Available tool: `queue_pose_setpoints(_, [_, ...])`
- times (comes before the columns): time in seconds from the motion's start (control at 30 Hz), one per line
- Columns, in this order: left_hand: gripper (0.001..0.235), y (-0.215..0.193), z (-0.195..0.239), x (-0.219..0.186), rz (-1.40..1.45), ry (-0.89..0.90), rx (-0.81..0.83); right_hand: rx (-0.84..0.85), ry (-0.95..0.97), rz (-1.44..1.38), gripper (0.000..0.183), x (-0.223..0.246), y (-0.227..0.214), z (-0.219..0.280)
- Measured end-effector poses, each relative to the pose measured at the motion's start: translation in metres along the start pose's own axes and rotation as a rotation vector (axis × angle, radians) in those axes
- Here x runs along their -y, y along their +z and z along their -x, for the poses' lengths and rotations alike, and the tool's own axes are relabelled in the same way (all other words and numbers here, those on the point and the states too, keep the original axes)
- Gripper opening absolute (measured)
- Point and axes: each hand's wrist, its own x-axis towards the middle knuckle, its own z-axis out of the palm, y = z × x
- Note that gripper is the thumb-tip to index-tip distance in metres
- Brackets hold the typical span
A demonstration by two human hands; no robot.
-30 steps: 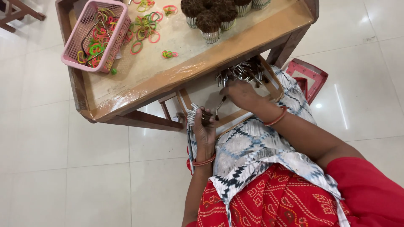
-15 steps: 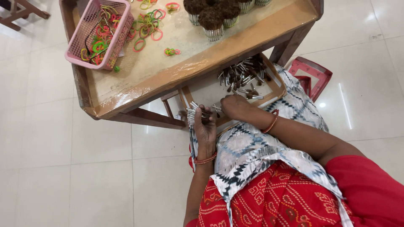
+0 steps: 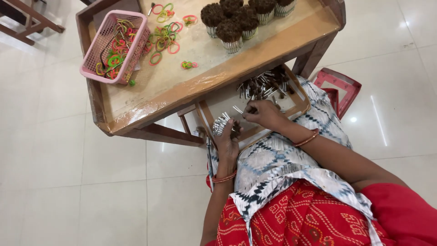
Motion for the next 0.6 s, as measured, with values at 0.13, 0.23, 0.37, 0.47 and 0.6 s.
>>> queue_pose_setpoints(0.13, [0.018,-0.012,-0.007,0.017,0.054,-0.156,0.150,0.062,-0.116,0.028,0.028,0.005,0.000,0.019])
queue_pose_setpoints(0.23, [0.019,-0.016,-0.008,0.014,0.002,-0.055,0.127,0.101,-0.304,0.186,0.029,0.025,-0.004,0.023])
queue_pose_setpoints(0.37, [0.037,-0.044,-0.024,0.034,0.030,-0.243,0.217,0.032,-0.635,0.313,0.073,0.058,-0.014,0.030])
queue_pose_setpoints(0.47, [0.055,-0.030,-0.017,0.025,-0.023,-0.314,0.354,0.070,-0.821,0.390,0.088,0.039,-0.003,0.029])
queue_pose_setpoints(0.6, [0.053,-0.043,-0.021,0.030,-0.058,-0.340,0.275,0.179,-0.846,0.293,0.085,0.031,0.004,0.024])
